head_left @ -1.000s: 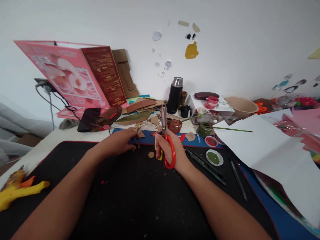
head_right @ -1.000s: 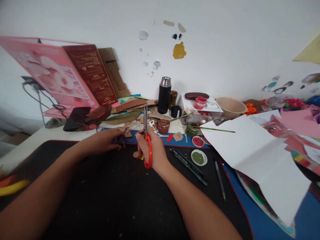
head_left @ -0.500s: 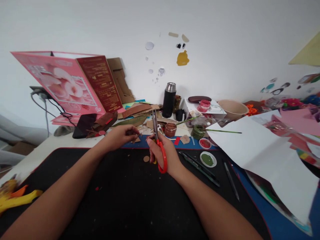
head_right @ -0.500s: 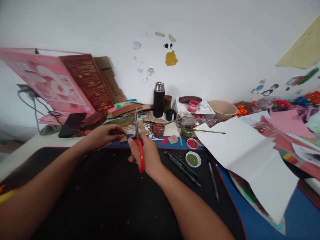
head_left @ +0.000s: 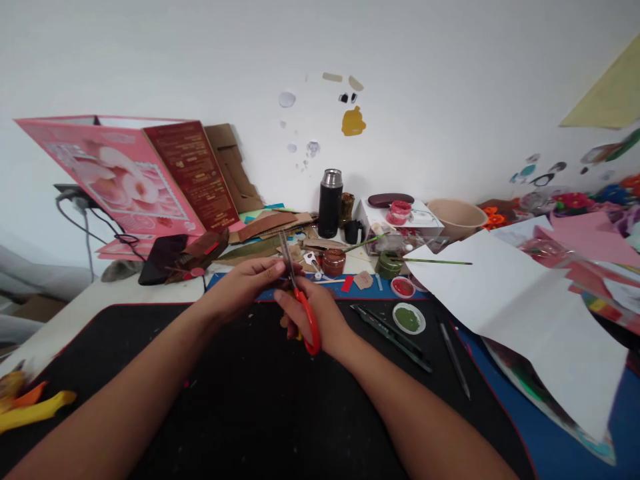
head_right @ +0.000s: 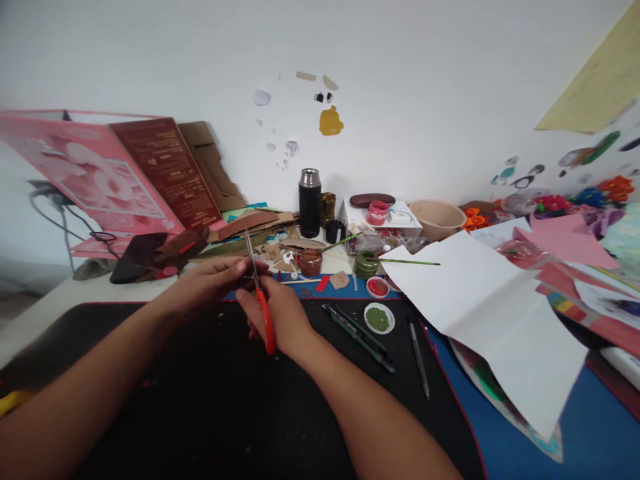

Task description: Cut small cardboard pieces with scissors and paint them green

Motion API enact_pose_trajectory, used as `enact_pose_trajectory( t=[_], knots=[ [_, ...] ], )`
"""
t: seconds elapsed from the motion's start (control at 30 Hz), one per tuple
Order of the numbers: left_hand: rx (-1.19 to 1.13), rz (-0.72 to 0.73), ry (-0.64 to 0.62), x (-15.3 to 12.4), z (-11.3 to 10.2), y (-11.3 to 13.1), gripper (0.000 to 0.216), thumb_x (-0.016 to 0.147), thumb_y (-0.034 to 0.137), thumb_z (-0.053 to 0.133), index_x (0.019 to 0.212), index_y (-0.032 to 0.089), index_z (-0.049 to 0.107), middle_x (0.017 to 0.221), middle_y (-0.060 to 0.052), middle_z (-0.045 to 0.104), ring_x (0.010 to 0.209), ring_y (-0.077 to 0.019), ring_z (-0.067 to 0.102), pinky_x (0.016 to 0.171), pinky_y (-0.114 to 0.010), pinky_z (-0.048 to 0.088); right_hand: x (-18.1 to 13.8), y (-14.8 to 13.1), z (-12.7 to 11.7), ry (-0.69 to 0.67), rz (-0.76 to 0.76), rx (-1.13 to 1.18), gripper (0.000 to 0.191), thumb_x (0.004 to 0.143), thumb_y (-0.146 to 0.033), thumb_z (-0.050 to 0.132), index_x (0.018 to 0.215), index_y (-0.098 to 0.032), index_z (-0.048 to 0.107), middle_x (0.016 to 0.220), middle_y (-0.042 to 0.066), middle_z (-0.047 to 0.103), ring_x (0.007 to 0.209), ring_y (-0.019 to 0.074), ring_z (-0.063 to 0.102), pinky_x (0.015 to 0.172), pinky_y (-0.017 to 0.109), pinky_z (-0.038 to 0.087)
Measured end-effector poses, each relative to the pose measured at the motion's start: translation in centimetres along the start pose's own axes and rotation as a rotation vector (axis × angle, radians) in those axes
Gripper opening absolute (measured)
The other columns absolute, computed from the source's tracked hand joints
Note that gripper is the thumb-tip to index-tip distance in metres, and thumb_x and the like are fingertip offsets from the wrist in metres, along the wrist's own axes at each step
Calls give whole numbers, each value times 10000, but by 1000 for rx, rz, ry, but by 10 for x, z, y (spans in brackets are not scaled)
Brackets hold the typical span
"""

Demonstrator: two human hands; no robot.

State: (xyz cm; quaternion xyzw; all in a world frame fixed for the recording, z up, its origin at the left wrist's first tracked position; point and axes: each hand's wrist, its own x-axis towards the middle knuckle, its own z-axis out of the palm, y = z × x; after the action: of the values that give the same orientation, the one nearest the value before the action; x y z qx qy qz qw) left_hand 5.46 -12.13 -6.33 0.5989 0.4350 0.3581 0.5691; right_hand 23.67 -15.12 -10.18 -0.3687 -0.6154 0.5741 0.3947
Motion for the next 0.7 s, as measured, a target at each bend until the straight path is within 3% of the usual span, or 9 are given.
enact_pose_trajectory(
  t=[0.17, 0.27, 0.37, 0.43, 0.53, 0.6, 0.7],
  knots=[
    [-163, -95, 75, -10, 12, -1, 510, 702, 642, 884, 887, 176, 793, 817, -74, 775, 723, -206, 689, 632, -298, 523, -2, -5, 1, -163, 72, 39, 380, 961, -570, 688, 1037, -207, 605, 631, -48, 645, 454, 135, 637, 423, 210, 513],
    [-214, -108, 153, -17, 12, 4, 495, 650, 618, 923, 818, 176, 777, 792, -66, 757, 708, -201, 667, 633, -309, 519, -4, -12, 2, -259, 67, 105, 418, 923, -595, 731, 1021, -204, 621, 702, -23, 689, 484, 133, 655, 431, 208, 508],
    [-250, -27, 244, -25, 3, 12, 471, 631, 600, 944, 746, 189, 744, 793, -40, 736, 770, -201, 654, 719, -328, 546, -6, -19, 2, -310, 38, 218, 483, 834, -605, 821, 1053, -210, 651, 752, -18, 716, 555, 142, 689, 496, 219, 544],
    [-280, 37, 314, -30, -9, 19, 431, 683, 571, 920, 710, 205, 694, 708, -6, 667, 725, -170, 611, 696, -306, 538, -6, -22, 2, -325, 46, 289, 545, 818, -625, 823, 1137, -213, 668, 770, -12, 730, 583, 150, 707, 521, 231, 561],
    [-256, 56, 426, -39, -32, 25, 417, 799, 537, 824, 677, 213, 593, 580, 20, 531, 574, -122, 473, 546, -246, 454, -3, -22, 0, -269, 84, 335, 558, 844, -658, 778, 1129, -189, 681, 757, 5, 737, 557, 140, 706, 501, 217, 548],
    [-135, -39, 462, -46, -44, 23, 466, 657, 572, 898, 701, 202, 618, 580, 13, 572, 537, -123, 478, 486, -231, 409, 0, -20, -2, -170, 96, 353, 537, 849, -673, 760, 1038, -177, 674, 711, 5, 726, 528, 132, 695, 475, 203, 532],
    [222, -240, 324, -57, -48, 12, 542, 646, 685, 852, 776, 186, 683, 678, -13, 671, 584, -163, 557, 522, -256, 458, 4, -19, -6, -50, 113, 354, 522, 855, -687, 732, 951, -180, 654, 647, -7, 703, 495, 134, 685, 437, 195, 513]
  ],
)
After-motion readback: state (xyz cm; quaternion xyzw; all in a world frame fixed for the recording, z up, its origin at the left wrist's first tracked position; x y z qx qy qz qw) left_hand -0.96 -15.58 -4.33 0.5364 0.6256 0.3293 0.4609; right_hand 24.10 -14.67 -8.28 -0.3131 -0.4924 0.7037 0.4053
